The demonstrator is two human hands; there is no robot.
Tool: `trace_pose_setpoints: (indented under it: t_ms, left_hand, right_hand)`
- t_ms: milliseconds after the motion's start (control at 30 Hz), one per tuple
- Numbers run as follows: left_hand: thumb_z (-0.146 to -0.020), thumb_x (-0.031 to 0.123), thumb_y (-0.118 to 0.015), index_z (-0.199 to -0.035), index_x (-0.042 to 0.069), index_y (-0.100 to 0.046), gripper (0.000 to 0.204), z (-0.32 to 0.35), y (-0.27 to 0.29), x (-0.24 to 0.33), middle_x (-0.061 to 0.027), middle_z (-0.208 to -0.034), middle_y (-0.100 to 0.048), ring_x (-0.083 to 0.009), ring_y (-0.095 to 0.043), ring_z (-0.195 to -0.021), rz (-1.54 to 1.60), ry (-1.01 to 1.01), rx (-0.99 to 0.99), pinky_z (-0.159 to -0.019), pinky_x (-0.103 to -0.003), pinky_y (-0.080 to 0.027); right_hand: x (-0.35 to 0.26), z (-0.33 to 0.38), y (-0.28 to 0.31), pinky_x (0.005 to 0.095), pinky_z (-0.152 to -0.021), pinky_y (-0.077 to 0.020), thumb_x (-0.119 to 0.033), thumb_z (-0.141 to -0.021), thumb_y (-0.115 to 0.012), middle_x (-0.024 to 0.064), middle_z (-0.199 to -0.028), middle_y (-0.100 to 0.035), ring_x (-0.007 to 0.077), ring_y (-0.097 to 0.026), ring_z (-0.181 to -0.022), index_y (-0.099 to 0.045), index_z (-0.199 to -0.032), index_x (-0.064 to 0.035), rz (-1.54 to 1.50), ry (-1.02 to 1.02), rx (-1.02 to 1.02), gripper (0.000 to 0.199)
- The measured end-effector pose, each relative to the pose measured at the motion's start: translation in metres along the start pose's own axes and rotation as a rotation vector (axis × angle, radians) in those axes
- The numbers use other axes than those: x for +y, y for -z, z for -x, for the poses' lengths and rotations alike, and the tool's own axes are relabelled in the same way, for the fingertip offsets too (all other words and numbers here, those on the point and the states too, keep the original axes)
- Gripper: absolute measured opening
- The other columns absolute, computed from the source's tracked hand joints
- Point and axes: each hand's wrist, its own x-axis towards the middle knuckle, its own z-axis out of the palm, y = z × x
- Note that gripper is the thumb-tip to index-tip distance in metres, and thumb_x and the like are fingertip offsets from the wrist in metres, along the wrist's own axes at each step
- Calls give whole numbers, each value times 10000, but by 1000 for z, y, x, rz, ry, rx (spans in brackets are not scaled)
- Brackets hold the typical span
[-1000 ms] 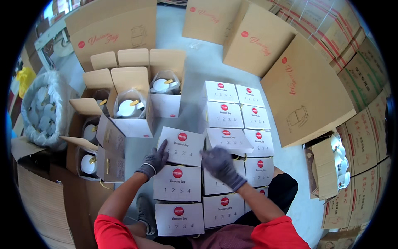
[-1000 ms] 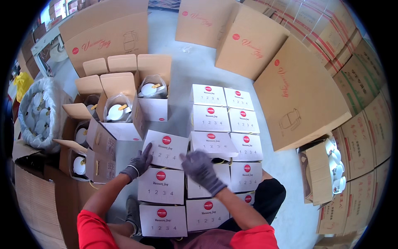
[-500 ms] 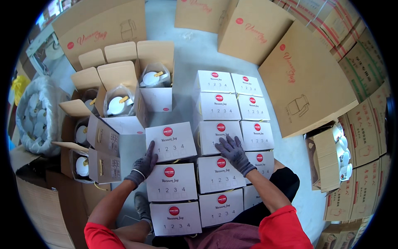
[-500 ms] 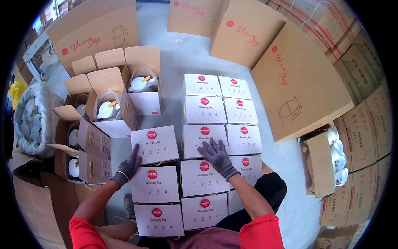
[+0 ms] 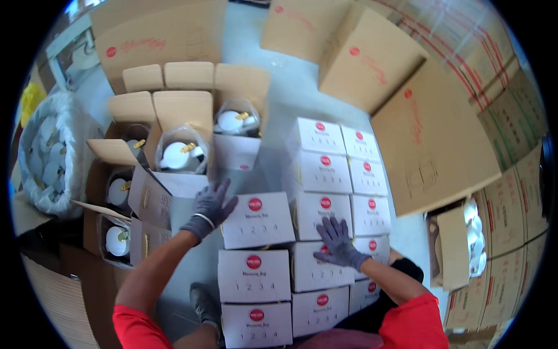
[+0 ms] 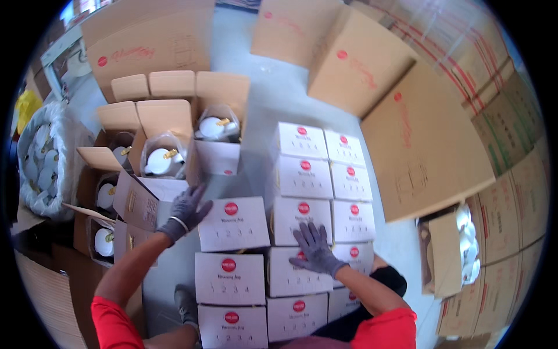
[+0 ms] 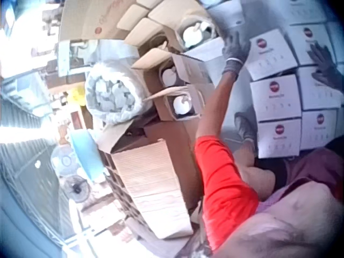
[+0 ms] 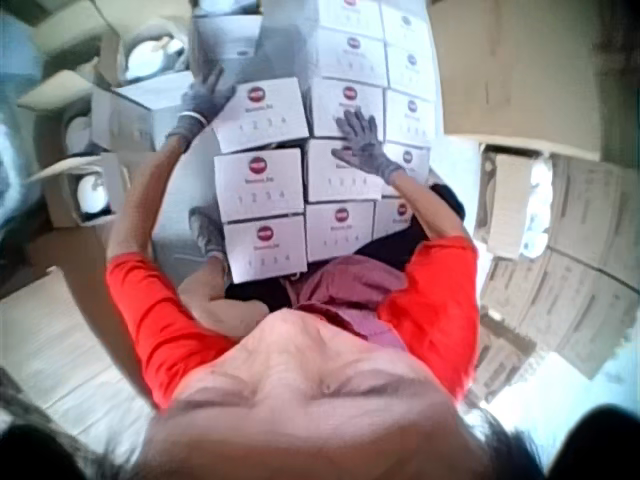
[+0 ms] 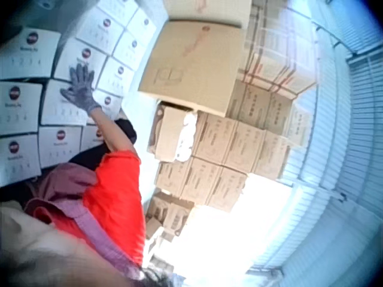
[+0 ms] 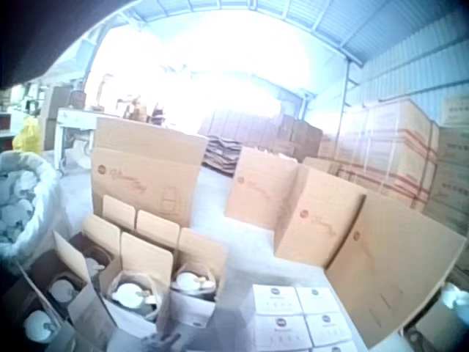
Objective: The person assembles white ceramic vacuum jugs by inserting a lid and a small wooden handle into the body. They then wrap each assembled jug in a clear plastic bag and place it into a small white retail box. The person closes the boxes, stacks them, and marks them with a marker before moving them into a larger shipping carton.
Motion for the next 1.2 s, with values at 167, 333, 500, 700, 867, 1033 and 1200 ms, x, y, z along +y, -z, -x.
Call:
trace_pose_setpoints:
  t_ms: [167,333,500,700,867,1033,1200]
  left_hand:
    - [-932,403,-589,-1158,47,-617,423,-4,-30,-31,-143,-1009,-655,-263,-614,-974,863,299,-428,-882,-350,-476]
    - [-978,347,-543,-1130,28,-628,364,-12,-46,-36,-120,-1019,-664,-191,-599,-950,977,181,-469,-887,-318,-467]
    - [-1003,326,-495,-1198,6,-600,389,29,-86,-33,-130,-1097,-669,-197,-609,-976,1215,427,99,-909,-319,-463]
    - [-988,368,-493,-1082,2,-631,402,104,-101,-97,-43,-915,-620,-133,-552,-826,1237,1082,524,-785,-287,-464]
    - [-967,398,-534,-1191,14,-614,452,22,-63,-94,-46,-1037,-638,-138,-577,-923,1247,822,271,-828,-282,-469]
    - [-763,495,-747,-1503,22,-195,1037,-70,-58,-44,-299,-1454,-342,-373,-387,-1346,992,558,-295,-1071,-398,-368]
    - [-692,390,-812,-1513,22,-114,1138,-103,-39,-37,-281,-1409,-382,-416,-393,-1320,352,457,-188,-1071,-444,-374]
  right_hand:
    - [-30,-92,61,496,-1051,-329,-258,-830,-692,192,-1225,-516,380,-472,-1205,-550,-1220,-43,-273,46,344,468]
    - [-136,-268,88,457,-980,-417,-228,-894,-641,294,-1242,-512,433,-512,-1154,-441,-1350,15,-778,66,379,554]
    - [-164,-385,22,488,-787,-486,-195,-876,-608,279,-958,-592,442,-604,-885,-580,-1130,-31,-516,-4,307,303]
    - [-85,-326,18,503,-645,-490,-133,-850,-592,226,-807,-600,394,-618,-727,-577,-857,-8,9,218,388,126]
    - [-16,-237,37,491,-794,-489,-260,-829,-651,284,-940,-583,467,-587,-867,-422,-1319,75,-374,-229,204,636]
    - [-43,-230,69,478,-801,-494,-240,-831,-633,268,-1059,-547,417,-564,-963,-292,-1420,53,-188,-187,381,741]
    - [-67,-236,52,428,-792,-478,-242,-871,-579,149,-983,-548,314,-537,-889,-451,-1383,-120,-5,123,131,542]
